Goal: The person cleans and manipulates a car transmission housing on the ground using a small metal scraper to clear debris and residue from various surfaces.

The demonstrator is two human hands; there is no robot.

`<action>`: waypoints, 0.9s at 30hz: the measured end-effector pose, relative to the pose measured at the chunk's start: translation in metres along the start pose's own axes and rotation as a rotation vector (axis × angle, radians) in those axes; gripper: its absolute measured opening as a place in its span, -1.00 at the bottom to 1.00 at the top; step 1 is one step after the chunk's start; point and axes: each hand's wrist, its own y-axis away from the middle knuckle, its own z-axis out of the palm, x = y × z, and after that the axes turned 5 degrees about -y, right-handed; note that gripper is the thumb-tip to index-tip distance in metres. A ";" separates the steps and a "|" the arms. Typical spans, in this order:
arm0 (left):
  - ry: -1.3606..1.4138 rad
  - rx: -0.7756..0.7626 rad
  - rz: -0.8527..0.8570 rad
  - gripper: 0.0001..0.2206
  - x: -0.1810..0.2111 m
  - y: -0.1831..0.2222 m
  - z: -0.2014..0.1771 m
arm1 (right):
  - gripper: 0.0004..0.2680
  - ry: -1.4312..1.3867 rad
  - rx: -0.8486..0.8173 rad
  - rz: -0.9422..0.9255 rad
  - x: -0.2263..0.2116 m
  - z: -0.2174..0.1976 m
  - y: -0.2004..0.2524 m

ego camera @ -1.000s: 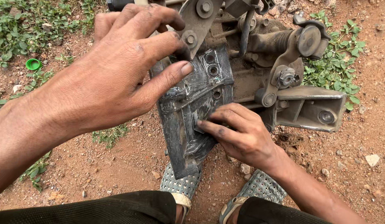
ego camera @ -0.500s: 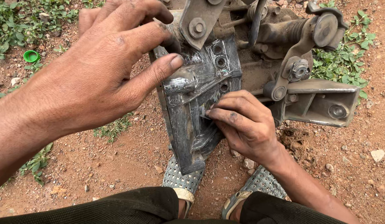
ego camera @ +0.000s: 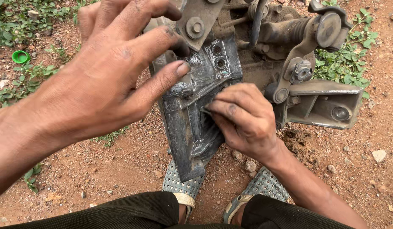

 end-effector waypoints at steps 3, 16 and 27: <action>-0.009 0.033 0.057 -0.67 0.006 -0.006 0.010 | -0.86 -0.043 -0.008 -0.040 0.000 0.004 -0.003; -0.004 0.077 -0.026 -0.68 0.017 -0.009 0.037 | -0.85 -0.069 -0.001 -0.068 -0.002 0.000 -0.003; -0.038 0.132 -0.007 -0.72 0.016 -0.008 0.037 | -0.84 -0.045 0.049 -0.005 -0.016 -0.004 -0.023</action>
